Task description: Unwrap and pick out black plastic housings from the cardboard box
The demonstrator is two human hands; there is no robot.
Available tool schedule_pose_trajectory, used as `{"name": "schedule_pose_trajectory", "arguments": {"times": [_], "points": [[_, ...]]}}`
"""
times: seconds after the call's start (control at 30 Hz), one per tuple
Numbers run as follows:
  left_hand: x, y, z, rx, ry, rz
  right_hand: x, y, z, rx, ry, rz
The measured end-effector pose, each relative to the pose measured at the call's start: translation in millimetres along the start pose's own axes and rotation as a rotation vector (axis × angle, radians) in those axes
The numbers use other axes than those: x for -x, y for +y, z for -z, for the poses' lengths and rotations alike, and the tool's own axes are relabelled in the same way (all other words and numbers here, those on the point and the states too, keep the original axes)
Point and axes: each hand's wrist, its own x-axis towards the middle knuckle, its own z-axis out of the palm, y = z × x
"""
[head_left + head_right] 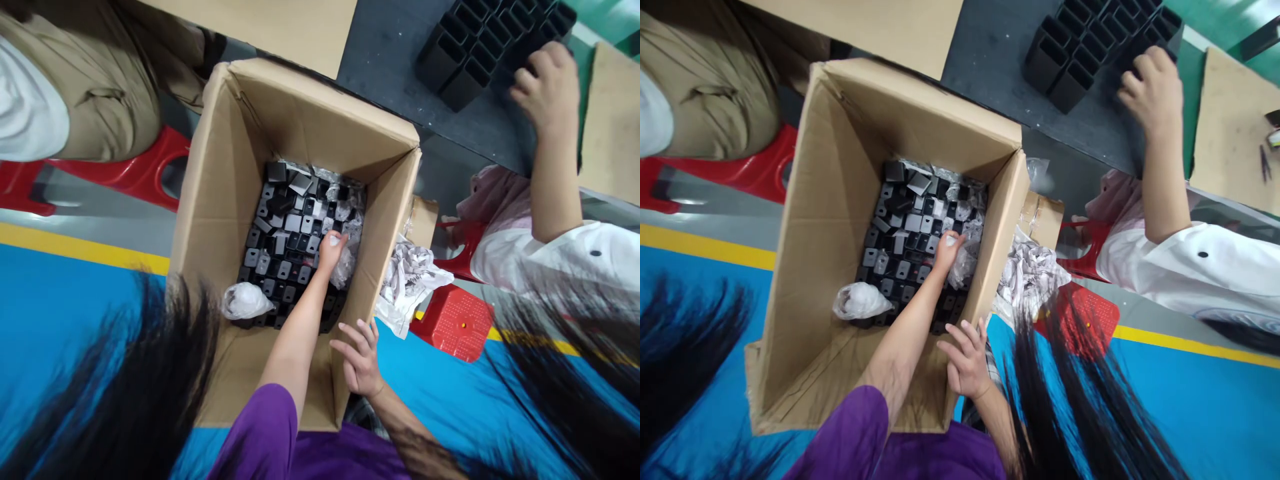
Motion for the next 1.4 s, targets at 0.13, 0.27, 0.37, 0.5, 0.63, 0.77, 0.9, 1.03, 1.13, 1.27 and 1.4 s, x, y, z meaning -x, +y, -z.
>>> {"name": "schedule_pose_trajectory", "arguments": {"times": [0.13,0.27,0.37,0.5,0.63,0.77,0.9,1.03,1.13,1.27,1.4], "points": [[-15,14,0,-0.158,-0.094,-0.061,1,-1,1,-0.023,-0.02,-0.011],[-25,15,-8,-0.224,-0.18,-0.135,4,-1,3,-0.01,-0.063,-0.027],[-28,10,-13,-0.212,-0.196,-0.163,7,-1,2,-0.013,-0.063,-0.036],[-34,8,-19,-0.131,-0.154,-0.13,7,-1,-1,-0.009,-0.033,-0.026],[-38,10,-18,0.042,-0.099,-0.072,3,-2,-1,-0.009,-0.022,-0.035],[-34,5,-12,0.285,-0.077,-0.054,0,-2,-1,-0.018,-0.015,-0.005],[-27,1,-14,0.453,-0.002,-0.018,5,-3,-1,-0.007,-0.052,-0.038],[-21,1,-17,0.49,0.038,0.018,8,-3,1,-0.029,-0.066,-0.052],[-18,-3,-8,0.407,0.068,0.057,5,-3,2,-0.033,-0.062,-0.042],[-21,-8,12,0.187,0.095,0.056,2,-3,0,-0.035,-0.04,-0.038],[-30,-2,17,-0.035,0.008,-0.049,4,-2,-1,-0.029,-0.017,-0.025]]}}
